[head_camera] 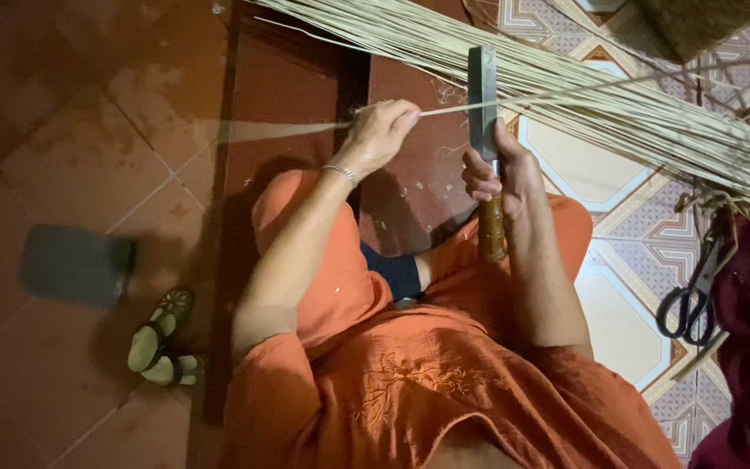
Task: The person sits on the floor and uses a knife to shave and split long bamboo strips. They then gather the strips, trim the ends with scissors, and tie them into a bundle using a thin strip of bamboo.
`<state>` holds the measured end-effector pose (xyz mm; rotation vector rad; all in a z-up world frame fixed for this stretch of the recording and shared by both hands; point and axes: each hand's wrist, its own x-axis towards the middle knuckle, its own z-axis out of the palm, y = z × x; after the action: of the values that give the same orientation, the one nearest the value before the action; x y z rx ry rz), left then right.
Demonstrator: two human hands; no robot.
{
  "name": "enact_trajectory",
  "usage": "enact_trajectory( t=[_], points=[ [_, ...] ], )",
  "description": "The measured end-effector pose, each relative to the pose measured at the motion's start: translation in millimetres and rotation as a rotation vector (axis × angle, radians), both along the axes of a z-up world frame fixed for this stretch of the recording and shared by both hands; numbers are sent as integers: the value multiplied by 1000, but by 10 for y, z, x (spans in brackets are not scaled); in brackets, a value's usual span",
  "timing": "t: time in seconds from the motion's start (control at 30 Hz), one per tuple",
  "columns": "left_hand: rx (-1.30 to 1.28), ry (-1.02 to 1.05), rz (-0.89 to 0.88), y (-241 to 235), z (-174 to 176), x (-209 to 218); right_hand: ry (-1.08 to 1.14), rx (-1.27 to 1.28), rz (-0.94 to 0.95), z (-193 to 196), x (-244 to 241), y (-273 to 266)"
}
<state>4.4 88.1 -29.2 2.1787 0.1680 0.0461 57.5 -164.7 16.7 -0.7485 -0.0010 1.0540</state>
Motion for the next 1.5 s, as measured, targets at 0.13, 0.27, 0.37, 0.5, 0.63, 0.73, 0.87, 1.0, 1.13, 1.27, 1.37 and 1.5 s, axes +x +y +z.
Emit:
enact_trajectory(
  t=[0.13,0.27,0.37,0.5,0.63,0.73,0.87,1.0,1.13,1.27,1.37,1.5],
  points=[
    [-66,-366,26,110,100,-159,-33,30,-12,123,-74,16],
    [-174,-308,33,108,291,-217,-111,61,0,233,-179,66],
    [-214,-320,13,114,323,-277,-117,90,36,260,-219,75],
    [-259,-340,13,119,262,-292,-115,42,43,120,-211,53],
    [-347,-298,42,105,147,-282,-29,88,97,-61,-132,39],
    [-320,-316,37,110,146,-301,-71,146,140,-47,-177,85],
    [-336,-261,52,89,203,-328,-88,119,133,-5,-237,107],
    [-287,-264,12,-20,250,-344,-4,43,108,-97,-350,154],
    [-336,-266,-45,-69,271,-348,-109,79,130,-41,-492,272],
    [-325,-246,2,-80,271,-351,-149,2,101,92,-511,315],
    [-205,-223,-14,79,282,-336,-200,57,74,122,-456,261],
    [-103,-109,55,326,280,-446,-197,60,1,113,-367,186]
  ],
)
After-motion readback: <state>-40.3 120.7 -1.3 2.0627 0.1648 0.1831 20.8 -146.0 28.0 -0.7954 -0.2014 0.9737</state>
